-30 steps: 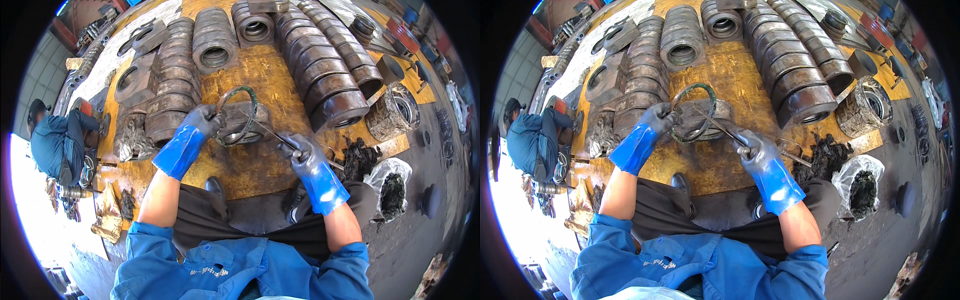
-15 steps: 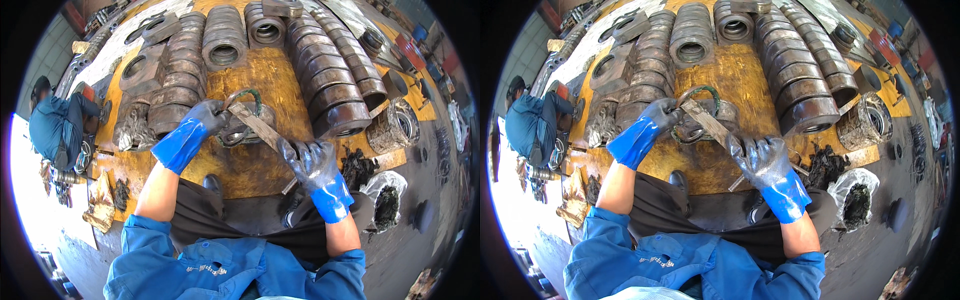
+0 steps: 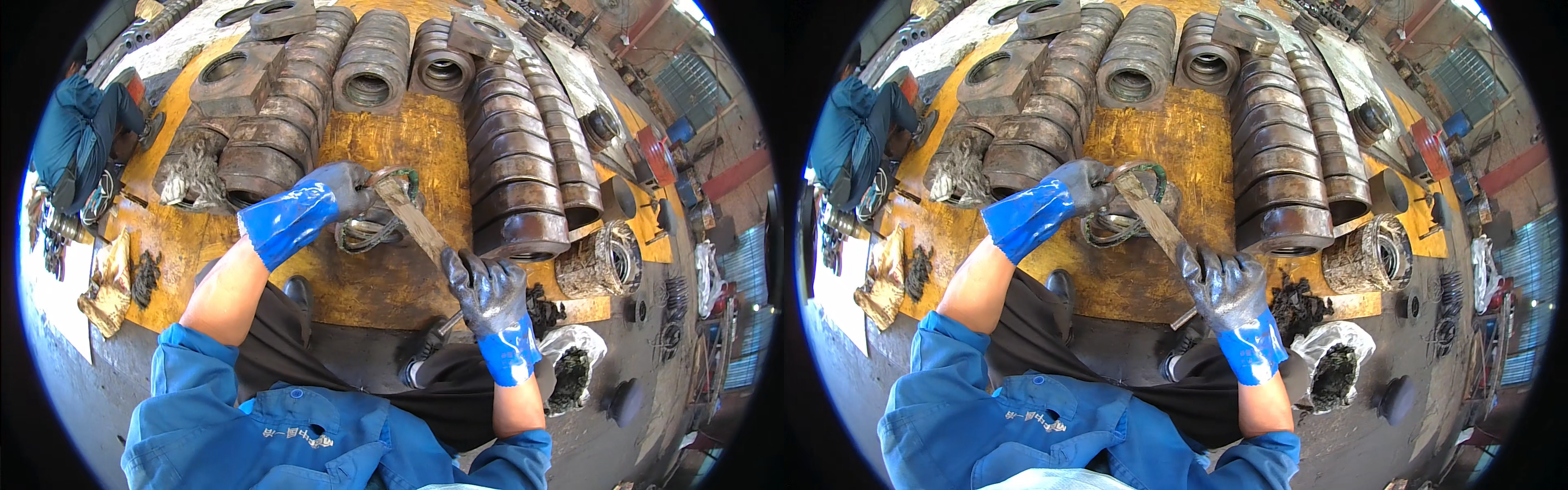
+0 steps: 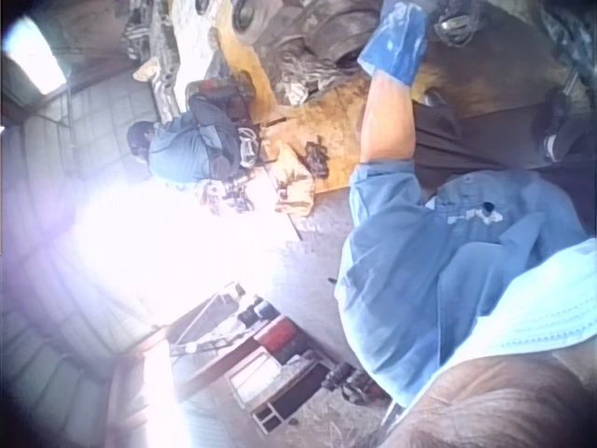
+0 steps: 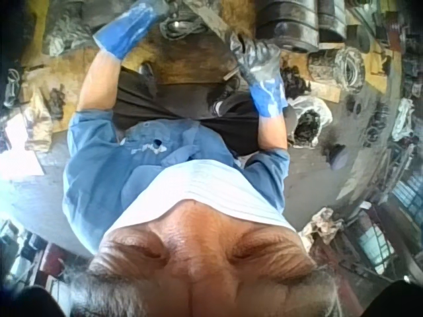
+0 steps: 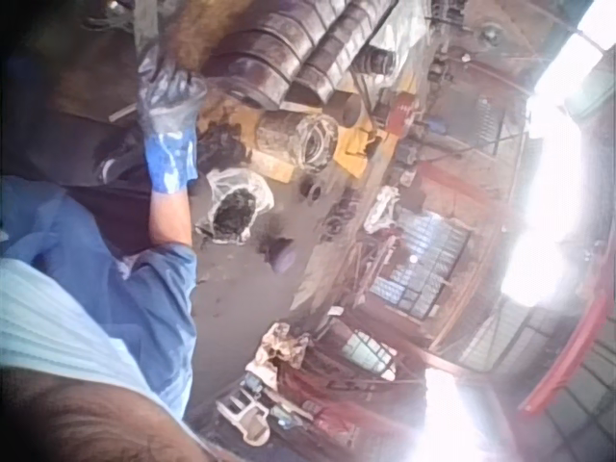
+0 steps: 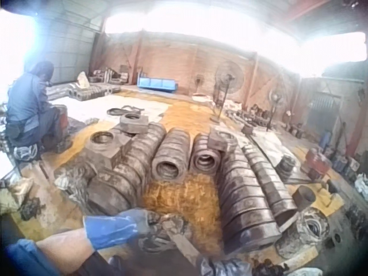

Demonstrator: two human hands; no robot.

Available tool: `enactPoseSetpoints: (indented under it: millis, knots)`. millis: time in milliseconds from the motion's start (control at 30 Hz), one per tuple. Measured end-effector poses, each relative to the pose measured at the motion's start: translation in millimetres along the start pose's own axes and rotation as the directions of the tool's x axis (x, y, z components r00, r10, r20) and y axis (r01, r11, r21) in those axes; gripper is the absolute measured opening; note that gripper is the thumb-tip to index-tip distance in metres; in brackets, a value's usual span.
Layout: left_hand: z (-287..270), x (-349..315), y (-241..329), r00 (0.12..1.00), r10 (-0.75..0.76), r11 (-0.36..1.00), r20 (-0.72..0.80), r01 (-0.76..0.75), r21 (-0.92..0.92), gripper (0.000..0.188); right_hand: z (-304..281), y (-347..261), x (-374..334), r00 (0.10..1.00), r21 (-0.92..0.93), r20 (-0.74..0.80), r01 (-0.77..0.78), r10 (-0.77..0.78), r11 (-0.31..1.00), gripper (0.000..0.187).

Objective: The person sits on the floor and uses a metal scraper to clean a dark, greasy ring-shaped object. They repeatedly scrape the surface of the ring and then place it on a pile of similar metal parts.

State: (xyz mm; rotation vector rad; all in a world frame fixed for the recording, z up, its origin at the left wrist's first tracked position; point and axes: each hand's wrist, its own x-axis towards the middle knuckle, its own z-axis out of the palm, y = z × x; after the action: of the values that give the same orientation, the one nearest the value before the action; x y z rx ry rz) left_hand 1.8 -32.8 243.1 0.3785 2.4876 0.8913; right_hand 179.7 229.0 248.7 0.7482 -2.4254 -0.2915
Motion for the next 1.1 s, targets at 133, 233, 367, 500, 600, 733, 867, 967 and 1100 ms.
enactPoseSetpoints:
  millis: [133,233,367,500,600,733,867,967,1100]
  knots:
    - [-0.8,-5.0,8.0,0.997,0.069,0.998,0.025,-0.069,0.002,0.039,6.2,2.3,-2.3,0.999,-0.005,-0.038,0.019,-0.019,1.000,0.051]
    - [-1.2,-7.8,9.5,0.993,0.118,0.993,0.031,-0.119,0.020,0.038,6.3,2.4,-4.2,1.000,0.022,-0.010,0.008,-0.008,1.000,0.052]
    - [8.9,5.7,-5.1,0.979,0.203,0.978,0.010,-0.203,0.051,0.038,6.5,5.0,-6.3,1.000,0.011,-0.004,0.016,-0.015,1.000,0.053]
    - [4.3,-0.8,-0.8,0.990,0.133,0.991,0.051,-0.132,-0.024,0.039,-0.5,15.6,2.2,0.999,0.015,0.011,0.043,-0.043,0.999,0.055]
    - [8.9,10.4,-12.8,0.989,0.151,0.988,0.006,-0.151,-0.021,0.039,13.4,29.8,3.1,0.999,0.080,-0.042,0.034,-0.031,0.996,0.054]
    - [12.4,17.1,-17.3,0.987,0.155,0.987,-0.050,-0.152,0.051,0.034,33.4,45.3,-11.4,0.999,0.180,-0.032,-0.026,0.032,0.983,0.058]
    - [1.7,2.6,0.8,0.974,0.217,0.976,-0.066,-0.218,-0.014,0.029,56.1,60.0,-21.5,0.985,0.401,-0.065,-0.121,0.160,0.908,0.054]
    - [-2.4,3.5,-1.3,0.977,0.211,0.976,-0.034,-0.213,-0.053,0.026,59.5,63.5,-21.6,0.962,0.588,0.035,-0.238,0.269,0.773,0.042]
    - [-3.6,-0.2,-0.9,0.965,0.254,0.943,-0.060,-0.261,-0.207,0.023,95.6,63.0,-43.0,0.845,0.829,0.265,-0.446,0.465,0.338,0.034]
